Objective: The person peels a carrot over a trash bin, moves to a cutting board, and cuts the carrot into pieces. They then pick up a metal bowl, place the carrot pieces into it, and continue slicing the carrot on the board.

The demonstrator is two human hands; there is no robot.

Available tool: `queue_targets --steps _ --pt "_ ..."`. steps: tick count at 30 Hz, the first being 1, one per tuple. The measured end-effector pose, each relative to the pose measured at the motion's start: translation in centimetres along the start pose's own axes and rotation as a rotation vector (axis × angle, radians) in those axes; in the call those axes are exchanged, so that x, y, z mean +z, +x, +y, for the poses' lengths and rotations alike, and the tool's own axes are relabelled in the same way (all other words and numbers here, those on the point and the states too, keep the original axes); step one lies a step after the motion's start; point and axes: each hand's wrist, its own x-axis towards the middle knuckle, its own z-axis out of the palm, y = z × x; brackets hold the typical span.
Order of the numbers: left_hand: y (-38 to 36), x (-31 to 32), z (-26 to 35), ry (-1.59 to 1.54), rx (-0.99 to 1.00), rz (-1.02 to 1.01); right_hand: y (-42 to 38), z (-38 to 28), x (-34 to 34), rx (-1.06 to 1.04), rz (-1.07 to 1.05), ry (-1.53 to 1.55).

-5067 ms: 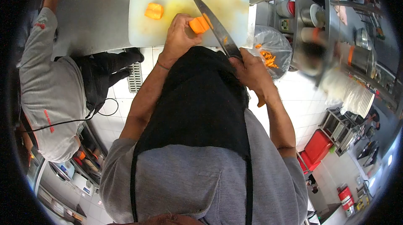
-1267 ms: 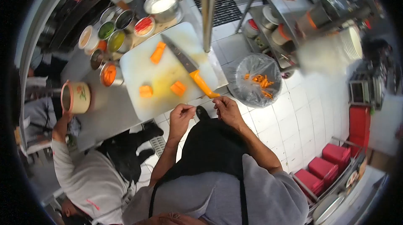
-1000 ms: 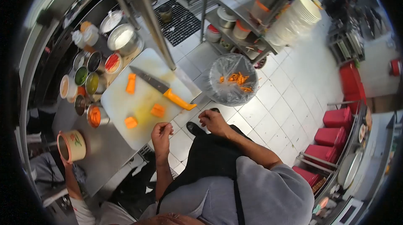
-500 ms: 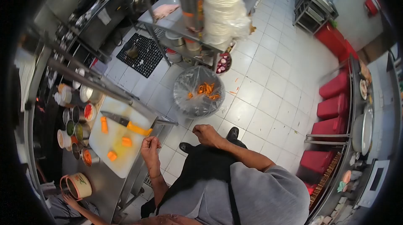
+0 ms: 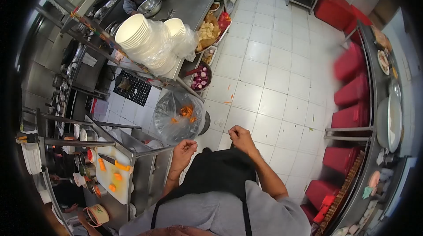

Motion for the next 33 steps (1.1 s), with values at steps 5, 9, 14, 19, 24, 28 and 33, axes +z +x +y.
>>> queue_targets --steps 5,9,14,19,24,28,33 --pt "4.2 2.1 3.9 0.183 0.033 -0.004 5.4 -0.1 -3.6 0.135 -0.032 0.381" --pt "9.7 4.1 4.7 0.120 0.042 -0.060 11.6 -2.4 -6.9 0.076 -0.092 0.417" --pt "19.7 7.1 6.5 0.085 0.108 -0.149 21.4 0.2 -13.7 0.129 -0.039 0.312" --pt "29.5 8.6 11.2 0.153 0.168 -0.114 24.1 20.5 -21.8 0.369 0.216 -0.673" --pt "37.7 9.7 14.8 0.165 0.212 -0.181 13.2 30.3 -23.9 1.057 0.047 -0.445" --pt "44.0 12.3 15.6 0.091 0.121 -0.269 11.6 27.6 -21.9 1.130 0.092 -0.254" --pt "51.2 17.8 18.8 0.187 0.094 -0.314 16.9 27.2 -22.8 1.145 0.117 -0.125"
